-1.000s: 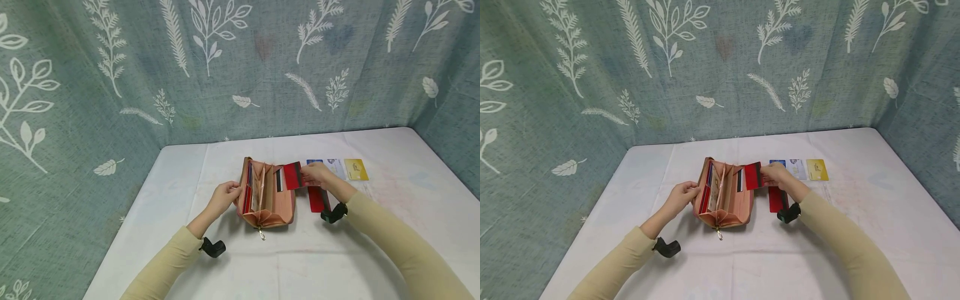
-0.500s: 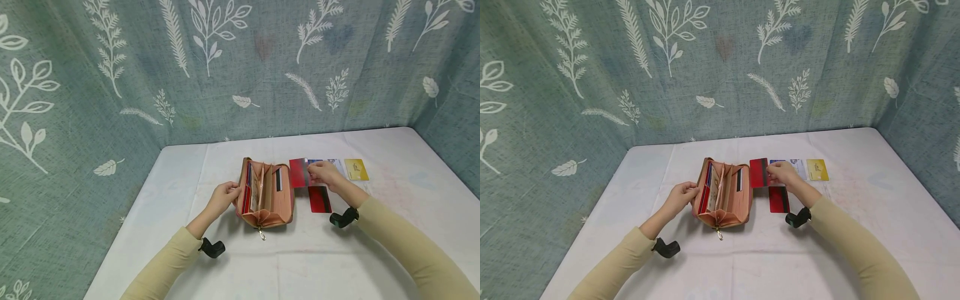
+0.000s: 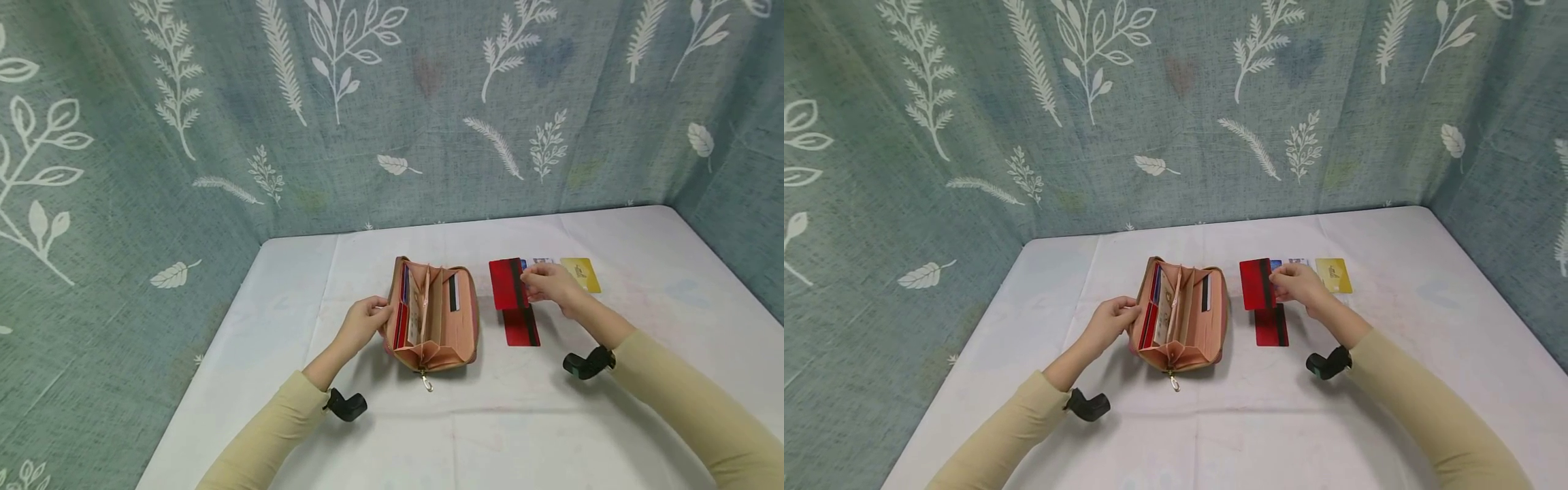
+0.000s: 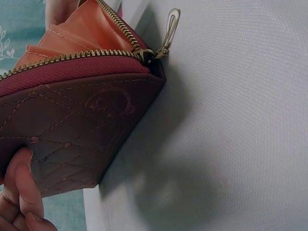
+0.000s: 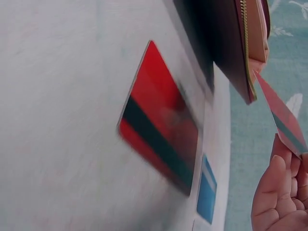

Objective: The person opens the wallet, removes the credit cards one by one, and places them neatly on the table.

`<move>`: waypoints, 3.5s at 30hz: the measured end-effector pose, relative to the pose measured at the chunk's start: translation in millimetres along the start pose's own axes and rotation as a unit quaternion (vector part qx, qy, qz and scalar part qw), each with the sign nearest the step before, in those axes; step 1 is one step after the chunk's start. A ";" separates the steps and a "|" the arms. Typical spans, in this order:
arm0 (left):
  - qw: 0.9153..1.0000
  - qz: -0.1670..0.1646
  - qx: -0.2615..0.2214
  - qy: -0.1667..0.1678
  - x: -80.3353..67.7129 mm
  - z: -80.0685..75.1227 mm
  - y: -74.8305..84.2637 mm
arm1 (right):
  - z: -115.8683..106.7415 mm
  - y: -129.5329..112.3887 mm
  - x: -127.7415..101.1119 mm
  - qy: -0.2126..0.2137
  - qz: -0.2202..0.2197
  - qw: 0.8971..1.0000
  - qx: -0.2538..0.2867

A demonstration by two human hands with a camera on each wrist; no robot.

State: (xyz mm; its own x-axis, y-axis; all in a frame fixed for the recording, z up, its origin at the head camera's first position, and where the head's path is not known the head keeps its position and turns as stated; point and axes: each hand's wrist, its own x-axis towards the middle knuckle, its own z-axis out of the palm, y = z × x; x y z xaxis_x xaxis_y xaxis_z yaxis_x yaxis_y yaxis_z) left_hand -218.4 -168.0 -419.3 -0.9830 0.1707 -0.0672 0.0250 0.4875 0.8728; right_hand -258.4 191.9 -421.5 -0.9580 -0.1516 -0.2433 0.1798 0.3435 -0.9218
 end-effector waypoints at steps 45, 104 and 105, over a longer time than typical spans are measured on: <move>1.000 -0.010 -0.003 0.011 -21.6 -3.0 36.3 | -43.0 53.3 -33.9 -0.013 0.108 0.993 -0.055; 1.000 0.009 -0.001 0.006 -22.3 -2.6 37.4 | -35.3 51.3 -28.8 -0.096 0.010 0.943 -0.319; 1.000 0.007 -0.002 0.005 -22.5 -2.6 37.6 | -35.9 50.6 -28.9 -0.097 0.006 0.943 -0.319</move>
State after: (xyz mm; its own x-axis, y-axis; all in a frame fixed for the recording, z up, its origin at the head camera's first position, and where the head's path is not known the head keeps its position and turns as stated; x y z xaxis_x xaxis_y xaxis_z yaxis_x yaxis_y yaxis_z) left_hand -195.9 -155.7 -383.7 -0.9844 0.1689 -0.0494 0.0386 0.4808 0.8760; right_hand -229.6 246.9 -450.3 -0.8866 -0.2893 -0.3609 -0.0398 0.8251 -0.5636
